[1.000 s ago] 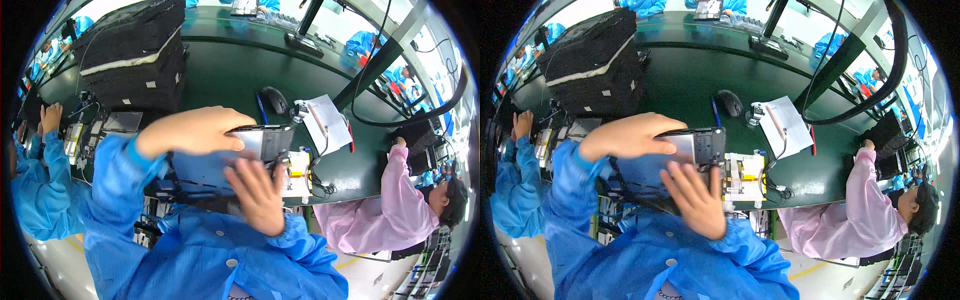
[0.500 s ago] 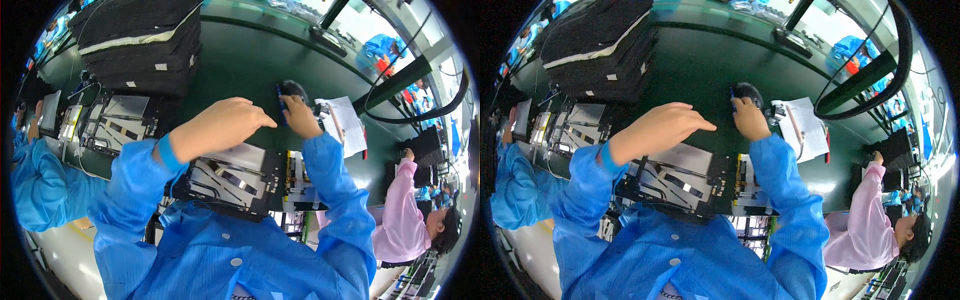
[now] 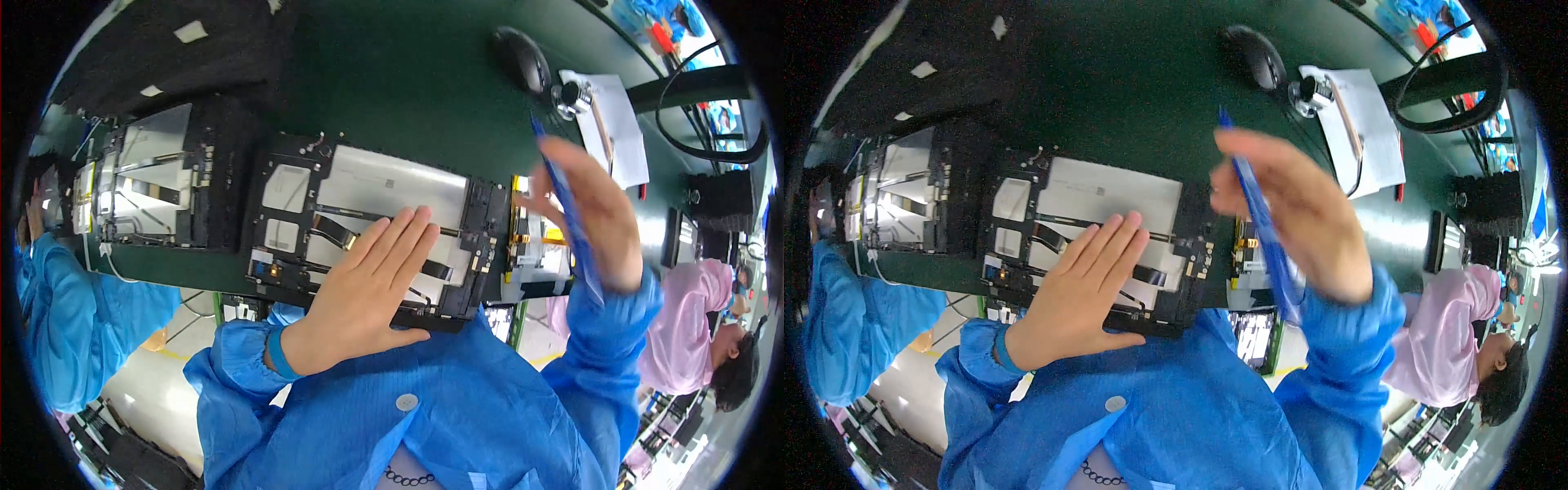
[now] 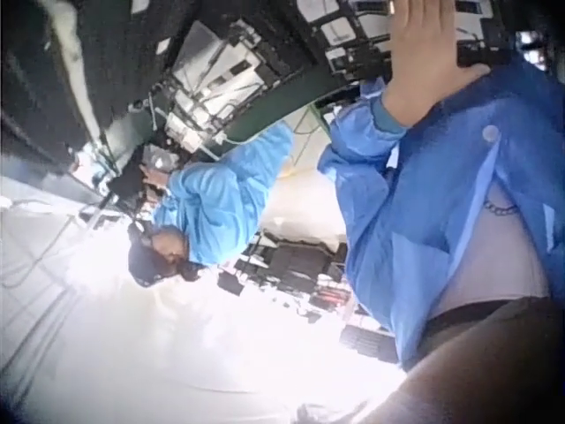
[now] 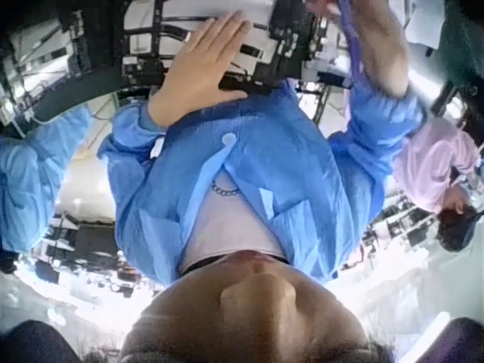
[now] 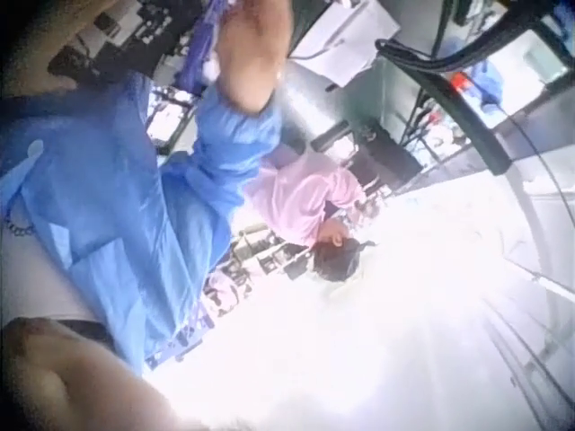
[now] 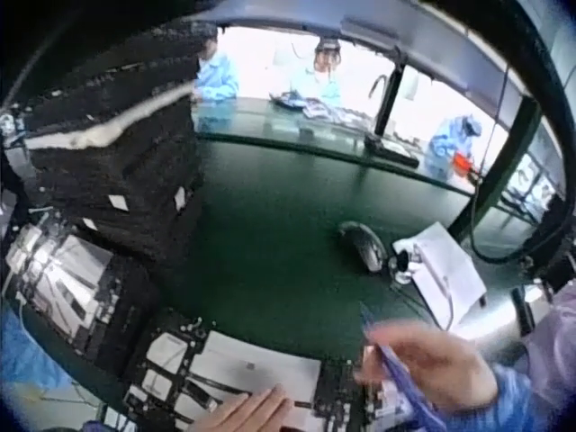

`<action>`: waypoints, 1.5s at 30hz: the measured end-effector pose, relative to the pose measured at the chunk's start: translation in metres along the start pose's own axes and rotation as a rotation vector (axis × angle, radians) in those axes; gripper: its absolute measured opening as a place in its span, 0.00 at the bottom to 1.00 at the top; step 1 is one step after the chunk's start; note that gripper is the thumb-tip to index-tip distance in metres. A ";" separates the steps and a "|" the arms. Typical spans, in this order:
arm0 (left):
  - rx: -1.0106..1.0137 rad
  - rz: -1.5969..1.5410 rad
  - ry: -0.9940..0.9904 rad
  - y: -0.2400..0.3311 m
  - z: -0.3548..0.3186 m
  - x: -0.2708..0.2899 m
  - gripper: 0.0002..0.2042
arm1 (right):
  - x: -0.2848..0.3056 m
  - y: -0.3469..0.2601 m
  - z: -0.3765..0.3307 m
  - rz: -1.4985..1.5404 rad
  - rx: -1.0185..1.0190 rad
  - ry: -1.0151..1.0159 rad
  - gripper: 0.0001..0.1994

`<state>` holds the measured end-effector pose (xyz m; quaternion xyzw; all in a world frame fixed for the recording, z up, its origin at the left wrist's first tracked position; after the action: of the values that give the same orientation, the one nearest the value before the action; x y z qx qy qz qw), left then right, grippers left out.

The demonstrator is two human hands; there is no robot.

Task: The person assembles and tests tablet screen components, including a tablet, tablet screen, ribbon cable, chassis, and battery, at a workstation. The person uses a pen, tweezers, and stylus for precise manipulation.

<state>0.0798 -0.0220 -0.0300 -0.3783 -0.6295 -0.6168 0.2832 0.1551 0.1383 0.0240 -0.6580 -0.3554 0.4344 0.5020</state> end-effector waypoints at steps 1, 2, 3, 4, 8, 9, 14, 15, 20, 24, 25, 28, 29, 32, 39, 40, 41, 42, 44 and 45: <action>0.006 -0.015 -0.019 0.000 -0.001 0.001 0.53 | -0.002 0.007 -0.018 -0.177 -0.013 0.045 0.24; 0.014 0.025 -0.031 -0.001 0.001 0.000 0.54 | -0.012 0.012 -0.036 -0.071 0.164 0.050 0.19; 0.023 0.066 -0.040 -0.002 0.002 -0.002 0.54 | -0.019 0.018 -0.055 -0.120 0.172 0.111 0.14; 0.040 0.072 -0.043 -0.003 0.001 -0.004 0.55 | -0.029 0.028 -0.073 -0.288 0.145 0.162 0.14; 0.067 0.161 -0.113 -0.001 0.004 -0.007 0.56 | -0.060 0.065 -0.104 -0.457 0.205 0.366 0.11; 0.067 0.157 -0.126 -0.002 0.004 -0.008 0.56 | -0.063 0.075 -0.104 -0.486 0.169 0.343 0.10; 0.075 0.191 -0.095 -0.004 0.004 -0.012 0.56 | -0.059 0.083 -0.094 -0.447 0.030 0.480 0.10; 0.074 0.191 -0.104 -0.003 0.005 -0.013 0.56 | -0.062 0.080 -0.090 -0.566 0.025 0.424 0.10; 0.082 0.146 -0.056 -0.002 0.005 -0.012 0.56 | -0.059 0.081 -0.089 -0.548 -0.030 0.592 0.13; 0.078 0.151 -0.064 -0.004 0.004 -0.014 0.56 | -0.063 0.080 -0.082 -0.604 -0.082 0.519 0.12; 0.081 0.157 -0.063 -0.005 0.003 -0.015 0.56 | -0.062 0.082 -0.083 -0.601 -0.120 0.537 0.12; 0.082 0.170 -0.059 -0.004 0.002 -0.015 0.56 | -0.065 0.083 -0.082 -0.618 -0.064 0.450 0.13; 0.083 0.179 -0.055 -0.004 0.002 -0.015 0.56 | -0.066 0.083 -0.082 -0.619 -0.065 0.452 0.13; 0.081 0.161 -0.047 -0.004 0.002 -0.017 0.55 | -0.061 0.084 -0.086 -0.607 -0.107 0.528 0.13; 0.156 0.177 -0.076 -0.001 0.004 -0.011 0.55 | -0.030 0.060 -0.148 -0.417 0.457 0.869 0.12; 0.159 0.237 -0.074 -0.001 0.001 -0.007 0.54 | -0.023 0.052 -0.154 -0.458 0.506 0.852 0.14; 0.162 0.298 -0.068 -0.001 -0.001 -0.003 0.54 | -0.016 0.043 -0.159 -0.499 0.557 0.835 0.16; 0.188 0.305 -0.069 -0.004 -0.006 0.000 0.52 | -0.010 0.040 -0.166 -0.545 0.509 0.864 0.20; 0.170 0.308 -0.048 -0.005 -0.010 0.008 0.51 | -0.003 0.019 -0.165 -0.647 0.465 0.812 0.22; 0.145 0.293 -0.039 -0.004 -0.007 0.011 0.50 | 0.000 0.007 -0.159 -0.747 0.410 0.765 0.24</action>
<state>0.0693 -0.0278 -0.0228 -0.4565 -0.6158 -0.5145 0.3843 0.3027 0.0811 0.0360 -0.4874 -0.2655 0.0187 0.8316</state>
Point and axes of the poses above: each hand's wrist, its own z-axis towards the middle knuckle, its own x-axis out of the back of the hand, y = z × x, the point moved 8 cm from there along z, towards the middle knuckle, and after that the axes turned 5 degrees about -y, right-handed, at the moved point
